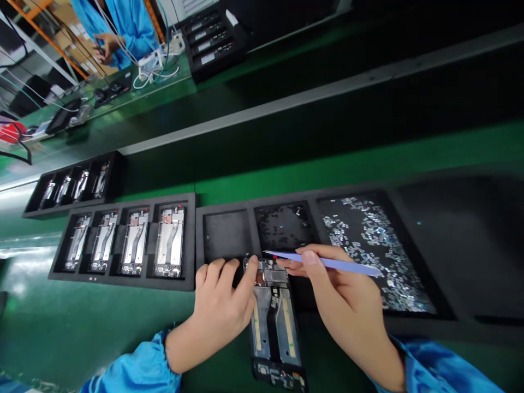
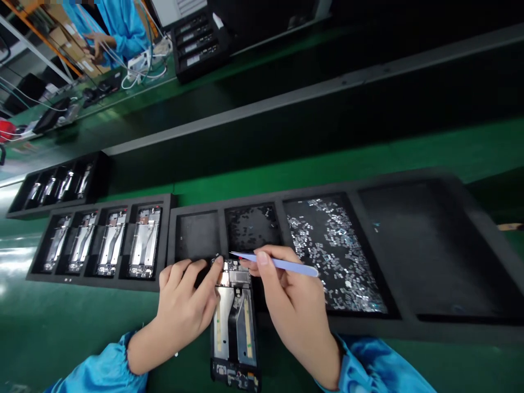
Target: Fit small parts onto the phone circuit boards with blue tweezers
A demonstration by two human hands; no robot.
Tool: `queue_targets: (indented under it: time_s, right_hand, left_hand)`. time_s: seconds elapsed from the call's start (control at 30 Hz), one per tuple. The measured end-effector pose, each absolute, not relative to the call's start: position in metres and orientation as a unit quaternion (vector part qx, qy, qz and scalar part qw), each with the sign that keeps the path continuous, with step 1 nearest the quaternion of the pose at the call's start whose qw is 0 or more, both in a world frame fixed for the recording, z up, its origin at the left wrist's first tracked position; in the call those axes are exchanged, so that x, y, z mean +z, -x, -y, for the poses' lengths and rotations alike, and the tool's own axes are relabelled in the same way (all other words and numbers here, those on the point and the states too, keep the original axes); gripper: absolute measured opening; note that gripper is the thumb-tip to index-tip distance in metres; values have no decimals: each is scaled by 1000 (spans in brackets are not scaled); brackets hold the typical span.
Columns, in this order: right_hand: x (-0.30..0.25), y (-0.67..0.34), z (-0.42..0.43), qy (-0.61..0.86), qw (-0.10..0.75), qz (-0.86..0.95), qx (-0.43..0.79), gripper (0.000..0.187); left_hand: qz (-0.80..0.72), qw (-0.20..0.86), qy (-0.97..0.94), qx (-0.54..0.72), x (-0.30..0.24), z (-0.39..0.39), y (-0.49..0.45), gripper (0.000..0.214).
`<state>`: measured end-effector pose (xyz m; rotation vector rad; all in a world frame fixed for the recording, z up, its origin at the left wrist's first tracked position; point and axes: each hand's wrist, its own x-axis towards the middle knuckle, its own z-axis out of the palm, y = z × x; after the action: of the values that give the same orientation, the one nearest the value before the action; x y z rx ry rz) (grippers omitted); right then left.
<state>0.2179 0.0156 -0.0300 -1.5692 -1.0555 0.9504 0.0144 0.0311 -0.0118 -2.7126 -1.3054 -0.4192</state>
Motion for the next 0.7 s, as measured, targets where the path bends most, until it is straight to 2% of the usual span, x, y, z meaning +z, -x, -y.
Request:
queue_targets:
  time_s: [0.27, 0.53, 0.7]
  right_hand:
    - [-31, -220, -16, 653, 464, 468, 373, 25]
    - [-25, -218, -16, 632, 484, 481, 368, 20]
    - [-32, -217, -23, 599, 510, 499, 365, 13]
  left_hand:
    - [430, 51, 891, -137, -12, -31, -16, 39]
    - [411, 56, 891, -183, -10, -28, -14, 34]
    - [437, 42, 888, -139, -15, -34, -16, 32]
